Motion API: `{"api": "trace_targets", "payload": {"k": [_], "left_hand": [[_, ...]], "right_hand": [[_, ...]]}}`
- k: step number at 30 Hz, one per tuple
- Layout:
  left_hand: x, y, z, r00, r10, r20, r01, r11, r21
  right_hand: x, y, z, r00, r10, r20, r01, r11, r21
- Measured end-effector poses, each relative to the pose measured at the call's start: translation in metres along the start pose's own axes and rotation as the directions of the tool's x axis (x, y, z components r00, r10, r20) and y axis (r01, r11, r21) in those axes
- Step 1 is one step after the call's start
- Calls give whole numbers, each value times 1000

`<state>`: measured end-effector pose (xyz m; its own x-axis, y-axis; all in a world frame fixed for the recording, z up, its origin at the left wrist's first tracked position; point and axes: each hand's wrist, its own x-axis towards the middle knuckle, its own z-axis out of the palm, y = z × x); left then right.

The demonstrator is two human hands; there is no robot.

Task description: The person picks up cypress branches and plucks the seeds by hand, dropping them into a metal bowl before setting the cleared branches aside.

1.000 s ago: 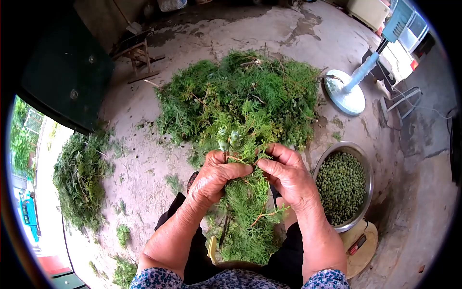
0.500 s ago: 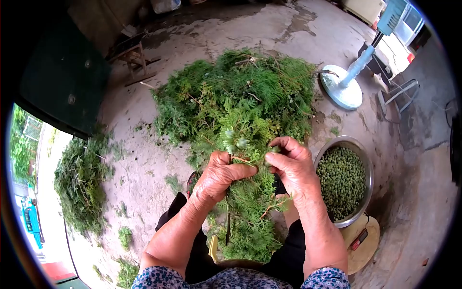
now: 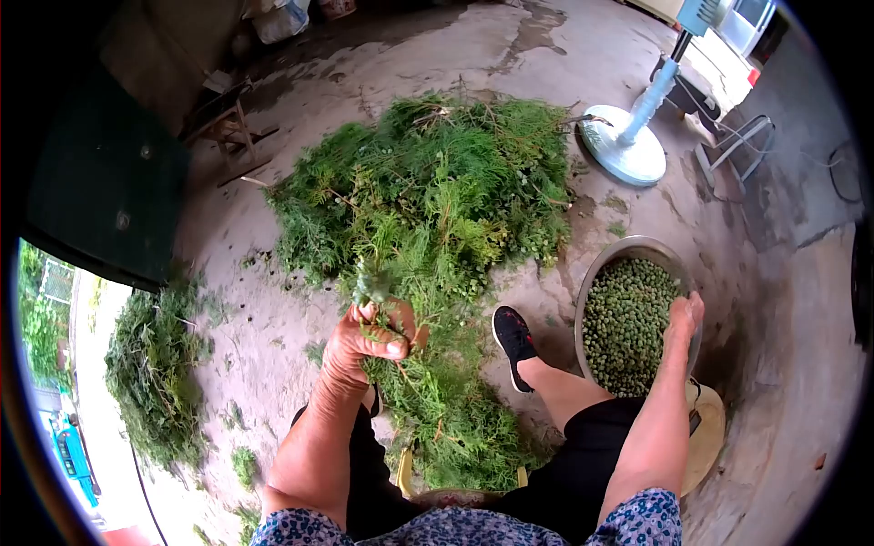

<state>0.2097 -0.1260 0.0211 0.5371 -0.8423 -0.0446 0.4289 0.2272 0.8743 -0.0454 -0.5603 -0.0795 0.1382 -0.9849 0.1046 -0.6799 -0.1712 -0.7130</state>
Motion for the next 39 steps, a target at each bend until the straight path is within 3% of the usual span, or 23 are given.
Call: {"api": "trace_targets", "payload": {"k": [1, 4, 5, 6, 7, 8, 11, 12, 14, 15, 16, 17, 21, 22, 26, 34, 36, 39], "left_hand": [[-1, 11, 16, 998, 18, -58, -19, 1000, -14], [1, 15, 23, 982, -74, -172, 87, 994, 70], [4, 12, 28, 967, -168, -193, 168, 986, -16], [6, 8, 35, 940, -184, -287, 201, 979, 29], [7, 6, 41, 905, -194, -377, 237, 969, 69], [11, 14, 47, 922, -229, -312, 293, 940, 175], [14, 6, 52, 933, -230, -278, 321, 881, 348], [15, 15, 65, 918, -275, -287, 353, 897, 267], [17, 9, 68, 912, -252, -325, 354, 882, 311], [17, 7, 68, 909, -239, -342, 355, 874, 332], [17, 11, 67, 922, -216, -322, 355, 805, 476], [17, 14, 69, 917, -226, -330, 374, 778, 505], [15, 13, 67, 923, -220, -317, 371, 735, 568], [14, 16, 69, 922, -211, -324, 368, 736, 569], [13, 15, 61, 941, -149, -304, 304, 767, 565], [10, 23, 57, 934, -193, -300, 337, 754, 563], [9, 27, 59, 943, -175, -284, 308, 783, 541], [9, 31, 58, 910, -196, -366, 404, 623, 670]], "right_hand": [[1, 4, -2, 996, 70, -49, -79, 972, -219], [1, 7, 1, 992, -65, -110, 70, 997, 44], [1, 4, 7, 995, -72, -68, 87, 963, 256], [2, 1, 13, 997, -79, -26, 82, 885, 458], [-14, -39, 8, 998, 14, 59, -43, 847, 530], [-40, -89, 1, 984, 100, 150, -170, 793, 585], [-97, -165, 1, 935, -187, 300, -80, 715, 694], [-121, -186, -1, 894, -272, 355, -84, 677, 731], [-170, -222, -8, 767, -403, 500, -49, 740, 671], [-187, -229, -4, 710, -522, 472, 62, 714, 697], [-195, -231, 1, 590, -701, 400, 306, 653, 693], [-204, -240, 4, 536, -771, 345, 423, 598, 681], [-217, -244, 19, 470, -720, 511, 248, 663, 706], [-221, -241, 26, 486, -655, 578, 121, 706, 698], [-215, -238, 36, 462, -578, 672, -142, 700, 700], [-217, -248, 35, 403, -542, 738, -237, 717, 656], [-219, -252, 34, 447, -547, 708, -271, 671, 690], [-221, -255, 35, 441, -600, 667, -205, 656, 726]]}}
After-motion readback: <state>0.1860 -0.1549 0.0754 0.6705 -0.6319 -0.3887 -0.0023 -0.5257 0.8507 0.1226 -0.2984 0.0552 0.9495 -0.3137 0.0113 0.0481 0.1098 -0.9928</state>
